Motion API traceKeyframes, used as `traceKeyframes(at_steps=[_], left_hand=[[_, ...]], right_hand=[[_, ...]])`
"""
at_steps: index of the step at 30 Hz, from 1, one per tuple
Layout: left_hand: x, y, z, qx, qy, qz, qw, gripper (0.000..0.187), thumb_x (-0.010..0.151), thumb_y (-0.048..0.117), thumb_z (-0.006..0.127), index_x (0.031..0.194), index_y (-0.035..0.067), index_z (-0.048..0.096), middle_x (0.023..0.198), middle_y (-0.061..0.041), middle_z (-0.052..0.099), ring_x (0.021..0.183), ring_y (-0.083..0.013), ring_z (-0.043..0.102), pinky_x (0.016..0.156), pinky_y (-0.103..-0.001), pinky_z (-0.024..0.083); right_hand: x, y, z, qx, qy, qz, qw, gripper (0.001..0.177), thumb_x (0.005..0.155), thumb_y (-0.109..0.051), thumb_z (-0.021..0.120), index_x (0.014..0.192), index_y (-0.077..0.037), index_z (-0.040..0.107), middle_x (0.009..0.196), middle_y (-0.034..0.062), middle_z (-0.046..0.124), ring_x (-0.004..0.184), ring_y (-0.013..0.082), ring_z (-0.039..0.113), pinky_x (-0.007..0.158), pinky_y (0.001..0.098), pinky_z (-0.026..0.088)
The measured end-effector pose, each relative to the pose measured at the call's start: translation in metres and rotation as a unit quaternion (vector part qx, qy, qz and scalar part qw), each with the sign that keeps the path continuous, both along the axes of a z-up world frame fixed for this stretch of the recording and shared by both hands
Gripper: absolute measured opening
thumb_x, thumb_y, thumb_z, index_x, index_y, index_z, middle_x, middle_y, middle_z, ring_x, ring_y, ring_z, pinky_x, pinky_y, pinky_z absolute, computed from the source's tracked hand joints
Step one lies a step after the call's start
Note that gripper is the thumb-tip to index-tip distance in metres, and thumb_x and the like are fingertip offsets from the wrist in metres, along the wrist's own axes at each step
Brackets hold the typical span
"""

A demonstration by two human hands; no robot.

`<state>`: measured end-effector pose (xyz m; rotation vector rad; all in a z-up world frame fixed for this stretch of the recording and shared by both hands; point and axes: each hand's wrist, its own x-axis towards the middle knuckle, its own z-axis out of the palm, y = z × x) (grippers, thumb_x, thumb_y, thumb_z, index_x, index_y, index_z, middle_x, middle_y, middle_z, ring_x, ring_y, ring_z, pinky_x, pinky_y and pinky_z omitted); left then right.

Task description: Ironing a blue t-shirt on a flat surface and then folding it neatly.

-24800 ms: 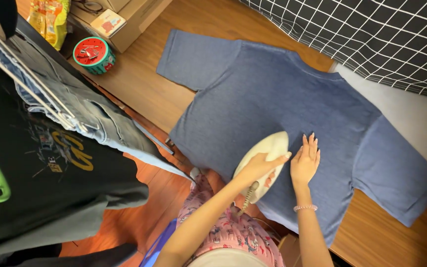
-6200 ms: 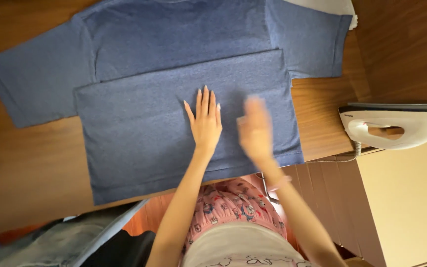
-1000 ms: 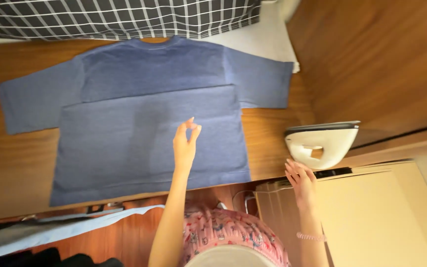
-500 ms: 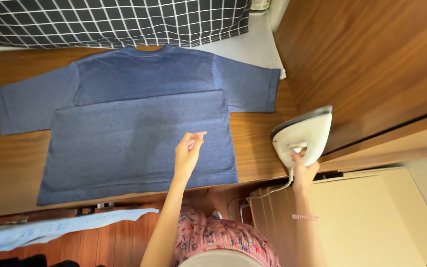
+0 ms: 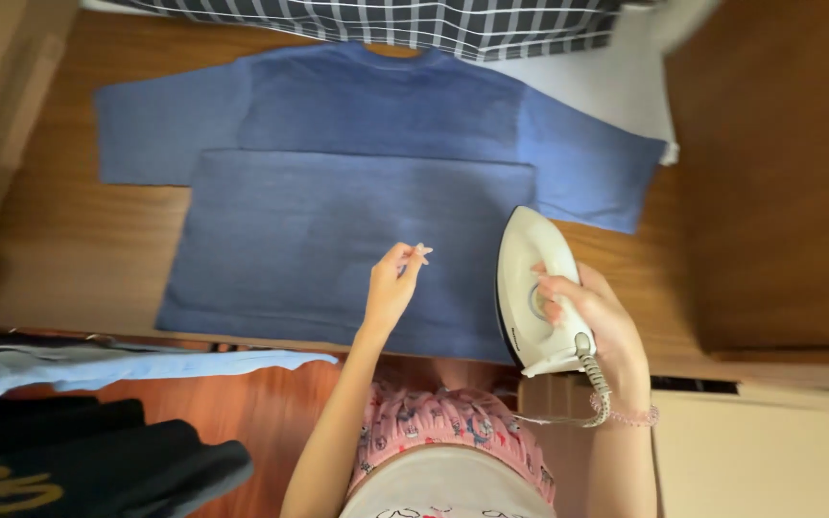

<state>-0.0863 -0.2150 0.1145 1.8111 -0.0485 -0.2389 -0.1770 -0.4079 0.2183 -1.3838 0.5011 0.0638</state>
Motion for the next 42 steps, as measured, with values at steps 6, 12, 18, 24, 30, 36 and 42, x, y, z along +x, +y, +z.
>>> traceKeyframes(at_steps=[6,12,18,24,30,36,42], left_hand=[[0.047,0.048,-0.014,0.03,-0.056,0.017,0.998,0.018,0.088,0.025,0.051,0.078,0.012,0.058,0.089,-0.002,0.066,0.097,-0.0173,0.06,0.086,-0.033,0.044],[0.105,0.079,-0.034,0.179,-0.356,0.048,0.916,0.009,0.087,0.012,0.052,0.085,0.004,0.056,0.095,-0.011,0.059,0.096,-0.027,0.057,0.082,-0.035,0.047],[0.139,0.075,-0.05,0.134,-0.289,0.013,0.948,0.031,0.096,0.019,0.033,0.119,0.003,0.045,0.119,-0.014,0.049,0.118,-0.0252,0.043,0.104,-0.038,0.026],[0.139,0.081,-0.04,0.059,-0.219,-0.022,0.974,0.039,0.096,0.017,0.021,0.129,-0.003,0.031,0.13,-0.022,0.038,0.122,-0.0314,0.035,0.107,-0.037,0.019],[0.157,0.074,-0.065,0.129,-0.167,-0.029,0.977,0.045,0.097,0.028,0.016,0.134,0.008,0.031,0.136,-0.009,0.035,0.124,-0.0213,0.035,0.109,-0.037,0.012],[0.173,0.077,-0.08,0.38,-0.316,-0.055,0.868,0.042,0.097,0.032,0.022,0.132,0.018,0.037,0.14,0.003,0.031,0.131,-0.0152,0.022,0.108,-0.041,0.007],[0.173,0.075,-0.091,0.421,-0.375,-0.019,0.826,0.048,0.093,0.045,0.03,0.134,0.021,0.034,0.143,0.001,0.025,0.131,-0.0159,0.022,0.106,-0.045,0.013]], right_hand=[[0.08,0.039,-0.065,0.007,-0.028,0.08,0.996,0.021,0.078,-0.003,0.056,0.094,0.007,0.047,0.058,0.0104,0.041,0.036,0.0154,0.043,0.032,0.0299,0.036],[0.125,0.091,-0.068,0.008,0.009,0.106,0.994,0.02,0.078,-0.004,0.053,0.093,0.008,0.048,0.061,0.0092,0.042,0.039,0.0129,0.043,0.033,0.0287,0.037],[0.164,0.135,-0.068,0.022,0.032,0.122,0.992,0.021,0.076,-0.004,0.054,0.092,0.007,0.048,0.057,0.0107,0.045,0.038,0.0142,0.044,0.033,0.0289,0.038],[0.191,0.155,-0.068,0.051,0.041,0.123,0.99,0.023,0.075,-0.006,0.056,0.094,0.005,0.05,0.055,0.0095,0.045,0.034,0.0146,0.045,0.031,0.0297,0.039],[0.222,0.157,-0.078,0.267,0.11,0.063,0.955,0.019,0.077,-0.004,0.059,0.087,0.001,0.044,0.059,-0.0027,0.04,0.045,0.005,0.042,0.04,0.0167,0.039],[0.212,0.148,-0.066,0.282,0.088,0.036,0.955,0.017,0.081,-0.005,0.057,0.089,-0.001,0.043,0.058,-0.0085,0.03,0.045,0.0001,0.036,0.038,0.0108,0.033],[0.187,0.065,-0.102,0.254,0.07,-0.017,0.964,0.032,0.084,-0.008,0.05,0.112,0.008,0.047,0.054,-0.0119,0.033,0.042,-0.0018,0.035,0.039,0.0113,0.035]])
